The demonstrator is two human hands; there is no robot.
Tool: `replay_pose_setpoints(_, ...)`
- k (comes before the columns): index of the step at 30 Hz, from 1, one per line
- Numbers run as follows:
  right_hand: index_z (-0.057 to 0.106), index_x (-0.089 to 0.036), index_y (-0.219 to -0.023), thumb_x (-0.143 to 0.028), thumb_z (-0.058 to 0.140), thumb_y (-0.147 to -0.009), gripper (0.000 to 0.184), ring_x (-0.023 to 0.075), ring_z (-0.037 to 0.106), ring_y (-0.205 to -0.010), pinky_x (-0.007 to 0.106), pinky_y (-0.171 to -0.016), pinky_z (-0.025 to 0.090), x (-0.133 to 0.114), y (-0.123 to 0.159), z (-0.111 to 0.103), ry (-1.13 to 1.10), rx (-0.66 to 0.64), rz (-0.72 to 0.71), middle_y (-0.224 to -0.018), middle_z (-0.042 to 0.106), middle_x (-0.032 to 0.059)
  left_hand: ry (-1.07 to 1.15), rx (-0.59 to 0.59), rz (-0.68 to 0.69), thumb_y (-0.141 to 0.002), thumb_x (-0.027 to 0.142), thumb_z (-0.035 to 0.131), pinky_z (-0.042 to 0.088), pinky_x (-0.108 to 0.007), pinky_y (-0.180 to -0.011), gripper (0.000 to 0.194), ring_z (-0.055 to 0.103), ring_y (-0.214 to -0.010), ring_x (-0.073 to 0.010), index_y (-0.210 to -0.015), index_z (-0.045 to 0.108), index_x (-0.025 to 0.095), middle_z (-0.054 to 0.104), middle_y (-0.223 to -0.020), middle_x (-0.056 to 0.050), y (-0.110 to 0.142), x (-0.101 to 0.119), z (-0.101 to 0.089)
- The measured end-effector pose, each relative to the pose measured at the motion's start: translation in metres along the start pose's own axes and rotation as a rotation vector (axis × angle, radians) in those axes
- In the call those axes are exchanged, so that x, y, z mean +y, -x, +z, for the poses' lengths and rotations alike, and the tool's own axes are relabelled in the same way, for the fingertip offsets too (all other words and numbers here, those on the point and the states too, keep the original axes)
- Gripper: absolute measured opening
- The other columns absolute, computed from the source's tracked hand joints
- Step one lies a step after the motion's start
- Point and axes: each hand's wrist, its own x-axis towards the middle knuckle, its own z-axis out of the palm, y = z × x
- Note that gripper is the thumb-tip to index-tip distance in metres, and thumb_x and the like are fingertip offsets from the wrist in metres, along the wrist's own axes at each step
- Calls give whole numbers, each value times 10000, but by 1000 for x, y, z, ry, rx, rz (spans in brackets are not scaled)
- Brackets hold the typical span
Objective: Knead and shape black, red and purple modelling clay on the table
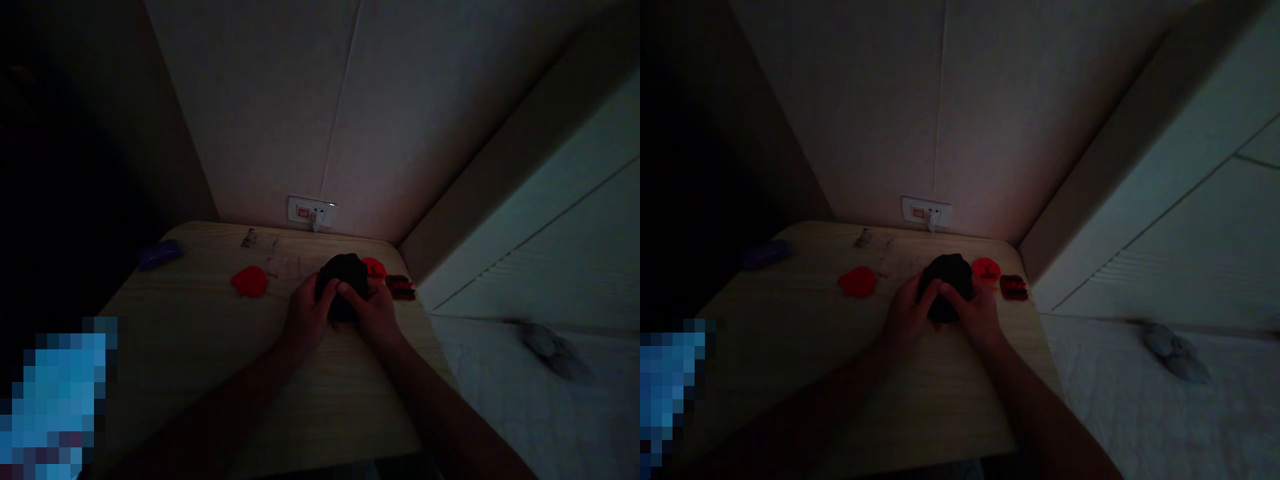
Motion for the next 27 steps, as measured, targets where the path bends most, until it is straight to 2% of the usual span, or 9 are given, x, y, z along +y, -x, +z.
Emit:
replay_pose_setpoints(5,666,-189,-861,-509,810,-759,365,138,568,-434,251,-371,460,1,1,-1,0,41,-33,-622,667,1,137,-54,-54,-891,497,605,485,-242,-412,391,636,-545,-152,-1085,646,159,704,-846,-54,0,1,2)
replay_pose_setpoints(10,643,-198,-816,-533,784,-782,365,151,563,-372,247,-334,403,-5,2,2,27,-107,2,-540,664,2,167,-28,-63,-894,507,597,458,-250,-357,379,583,-417,-139,-1065,611,168,667,-709,-20,-1,4,2)
replay_pose_setpoints(15,654,-195,-815,-549,776,-788,376,139,548,-360,238,-324,373,-3,2,1,14,-93,7,-550,676,10,230,-34,-97,-878,529,600,468,-254,-354,393,600,-425,-149,-1023,610,164,655,-710,-21,-2,4,2)
replay_pose_setpoints(19,673,-197,-884,-602,649,-882,406,141,538,-359,248,-321,395,3,0,-2,-105,-83,17,-536,647,-2,199,-39,-58,-886,530,600,449,-230,-358,394,578,-411,-138,-1004,615,155,622,-627,-1,-1,3,2)
replay_pose_setpoints(23,666,-183,-776,-592,647,-890,425,109,477,-331,227,-301,357,4,-3,-3,-62,-58,-28,-490,591,-16,230,-7,-55,-876,571,597,417,-214,-349,418,544,-433,-121,-910,612,155,572,-628,15,-2,1,1)
replay_pose_setpoints(27,640,-188,-740,-654,628,-867,483,112,454,-350,239,-301,345,3,-5,-2,-137,21,31,-493,556,-22,160,43,1,-902,548,569,403,-201,-402,411,529,-497,-113,-827,631,149,558,-642,2,-3,2,-1)
